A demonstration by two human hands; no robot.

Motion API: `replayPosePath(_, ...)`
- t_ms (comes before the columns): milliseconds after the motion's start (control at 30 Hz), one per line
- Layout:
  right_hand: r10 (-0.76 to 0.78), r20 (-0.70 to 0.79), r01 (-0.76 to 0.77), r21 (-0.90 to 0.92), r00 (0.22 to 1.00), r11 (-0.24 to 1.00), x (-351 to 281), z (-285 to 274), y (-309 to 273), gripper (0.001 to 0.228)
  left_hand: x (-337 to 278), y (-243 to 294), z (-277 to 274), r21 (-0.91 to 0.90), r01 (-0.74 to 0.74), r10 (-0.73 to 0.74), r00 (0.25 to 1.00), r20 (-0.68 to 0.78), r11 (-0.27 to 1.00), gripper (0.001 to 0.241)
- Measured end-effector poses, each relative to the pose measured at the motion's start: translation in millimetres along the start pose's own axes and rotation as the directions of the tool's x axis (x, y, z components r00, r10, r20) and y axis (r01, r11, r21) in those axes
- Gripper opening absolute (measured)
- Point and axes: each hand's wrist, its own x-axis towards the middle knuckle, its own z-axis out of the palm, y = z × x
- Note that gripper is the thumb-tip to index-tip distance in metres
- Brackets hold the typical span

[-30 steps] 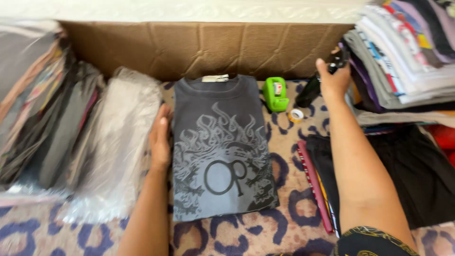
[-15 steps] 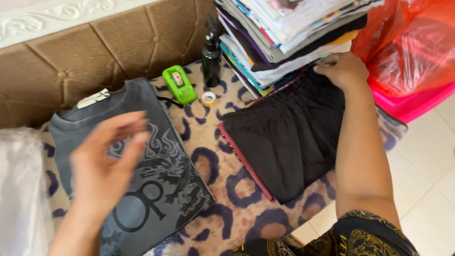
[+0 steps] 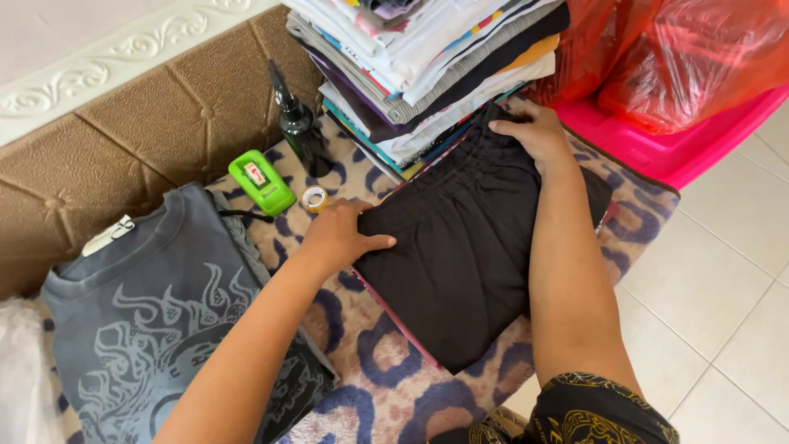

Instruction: The person folds various clothing items including t-shirts, shorts, jeans, and a cardigan on a leopard-print surface. They spray each item with a handheld sprayer before folding and stacking them neatly.

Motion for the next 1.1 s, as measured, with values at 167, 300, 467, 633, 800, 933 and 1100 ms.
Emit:
replayPosePath(167, -0.122, 0.011, 0.12, 0.115, 0.992, 0.986, -30, -12, -27, 0.045, 7, -2, 11, 0.05, 0.017, -0.014, 0.997, -0.072, 0.999, 0.071)
replayPosePath(300, -0.345, 0.031, 0.322, 0.29, 0.938, 0.901, -33, -16, -14, 0.046, -14, 25, 24, 0.511, -0.125, 0.36, 0.847, -0.391, 0.851, 0.034)
replayPosePath(467, -0.429, 0.016, 0.373, 0.461, 0.903, 0.805, -28, -28, -8, 0.042, -35, 47, 52, 0.811, -0.192, 0.765, 0.502, -0.403, 0.553, 0.009)
replayPosePath(633, -0.38, 0.046, 0.319, 0.459, 0.924, 0.829, -34, -23, -16, 0.043, -39, 50, 57, 0.858, -0.14, 0.818, 0.408, -0.405, 0.494, 0.016)
replayPosePath(800, -0.406, 0.033, 0.351, 0.445, 0.913, 0.824, -13, -25, 16, 0.04, -49, 53, 40, 0.875, -0.027, 0.811, 0.39, -0.436, 0.483, 0.019)
replayPosePath(933, -0.421, 0.002, 0.368, 0.481, 0.907, 0.796, -12, -26, 16, 0.033, -48, 47, 43, 0.872, -0.012, 0.803, 0.395, -0.446, 0.49, 0.021)
replayPosePath(1100, -0.401, -0.033, 0.339, 0.601, 0.916, 0.724, -11, -33, 17, 0.025, -53, 49, 43, 0.854, -0.138, 0.815, 0.407, -0.413, 0.502, 0.015)
